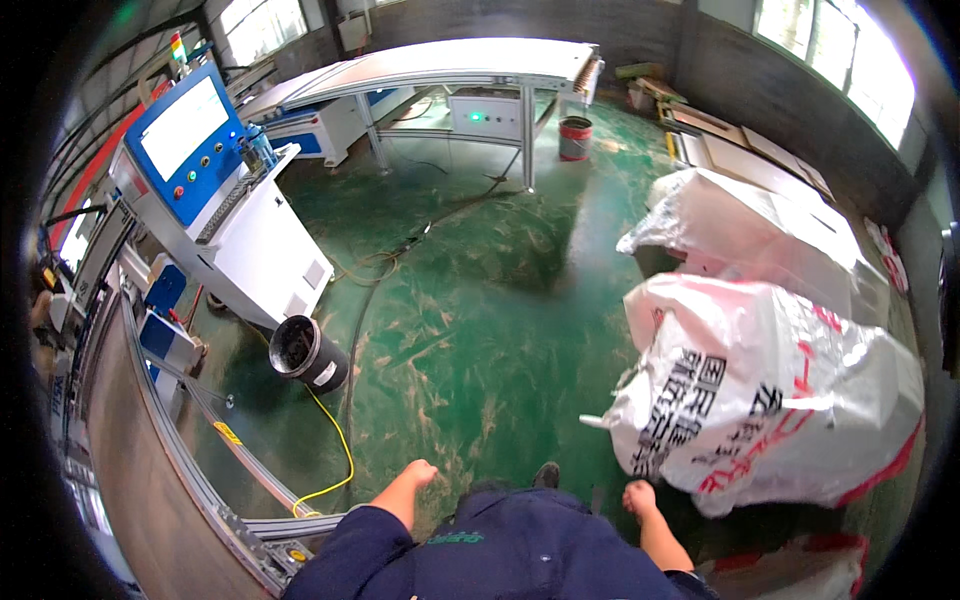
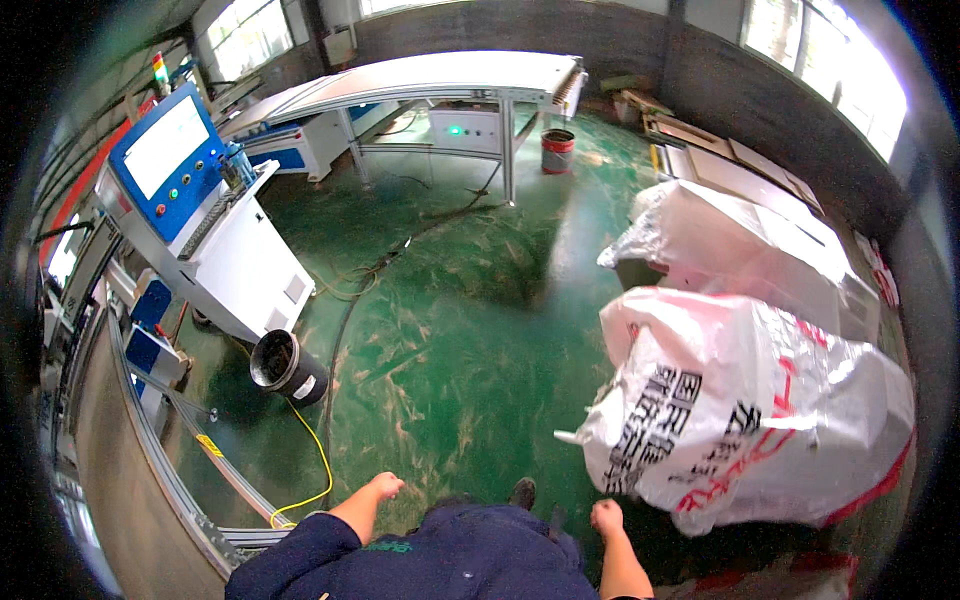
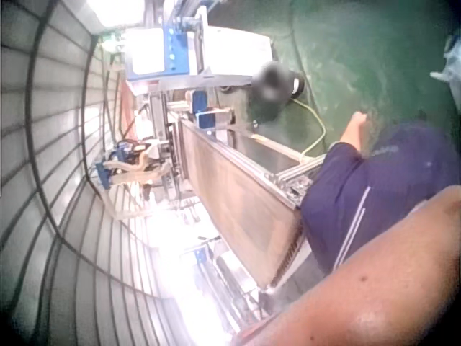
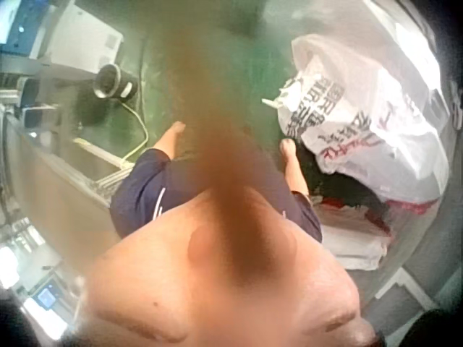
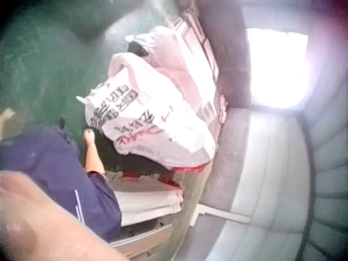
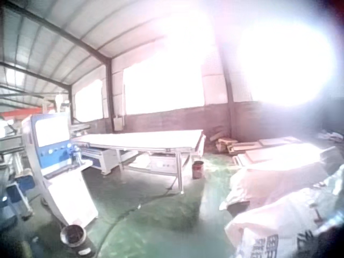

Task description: The person peels small white labels from a backing sheet and applies them to several wooden furniture components on a large assembly machine.

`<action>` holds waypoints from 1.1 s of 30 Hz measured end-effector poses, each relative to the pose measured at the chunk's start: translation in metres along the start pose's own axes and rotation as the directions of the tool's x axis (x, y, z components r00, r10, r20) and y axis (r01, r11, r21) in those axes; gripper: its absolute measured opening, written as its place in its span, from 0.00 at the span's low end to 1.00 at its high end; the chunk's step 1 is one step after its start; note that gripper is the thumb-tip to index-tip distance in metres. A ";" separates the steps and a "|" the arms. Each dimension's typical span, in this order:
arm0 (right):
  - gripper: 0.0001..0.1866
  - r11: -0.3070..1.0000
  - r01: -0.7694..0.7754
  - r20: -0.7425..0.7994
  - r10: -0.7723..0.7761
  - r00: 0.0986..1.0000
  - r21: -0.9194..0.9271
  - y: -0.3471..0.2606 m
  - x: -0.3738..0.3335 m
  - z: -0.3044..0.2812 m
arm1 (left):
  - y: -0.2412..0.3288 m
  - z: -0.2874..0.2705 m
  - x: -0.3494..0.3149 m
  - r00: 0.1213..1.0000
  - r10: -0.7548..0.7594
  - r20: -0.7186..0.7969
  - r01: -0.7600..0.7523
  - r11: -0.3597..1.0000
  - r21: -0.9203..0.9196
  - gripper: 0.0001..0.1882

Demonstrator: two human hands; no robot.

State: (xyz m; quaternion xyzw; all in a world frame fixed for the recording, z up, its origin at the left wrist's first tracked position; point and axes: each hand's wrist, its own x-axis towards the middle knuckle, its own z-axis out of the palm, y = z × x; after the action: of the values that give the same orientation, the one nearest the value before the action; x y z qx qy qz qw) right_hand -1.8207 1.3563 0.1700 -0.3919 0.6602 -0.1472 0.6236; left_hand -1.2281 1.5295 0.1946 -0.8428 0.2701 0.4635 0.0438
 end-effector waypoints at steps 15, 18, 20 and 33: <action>0.10 0.976 0.080 0.064 -0.068 0.996 -0.203 -0.344 0.301 -0.018 | 0.262 -0.044 0.212 0.889 0.026 0.457 0.105 0.960 -0.259 0.17; 0.14 0.786 0.044 0.065 -0.005 0.998 -0.617 -0.358 0.290 -0.067 | 0.414 -0.182 0.295 0.974 0.220 0.051 -0.220 0.975 -0.006 0.22; 0.15 0.852 -0.013 -0.076 -0.032 0.997 -0.523 -0.183 0.367 -0.155 | 0.564 -0.271 0.322 0.893 0.403 -0.200 -0.429 0.897 -0.108 0.22; 0.05 0.993 -0.114 -0.025 0.114 0.993 -0.016 -0.604 0.624 -0.138 | 0.893 -0.423 0.462 0.781 0.587 -0.215 -0.611 0.789 -0.064 0.17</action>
State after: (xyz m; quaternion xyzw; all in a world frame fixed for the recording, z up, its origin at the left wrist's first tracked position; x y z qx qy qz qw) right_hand -1.6955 0.4866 0.1655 -0.3572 0.6903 -0.1102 0.6195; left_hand -1.1542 0.4419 0.2194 -0.7531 0.4960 0.3903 -0.1858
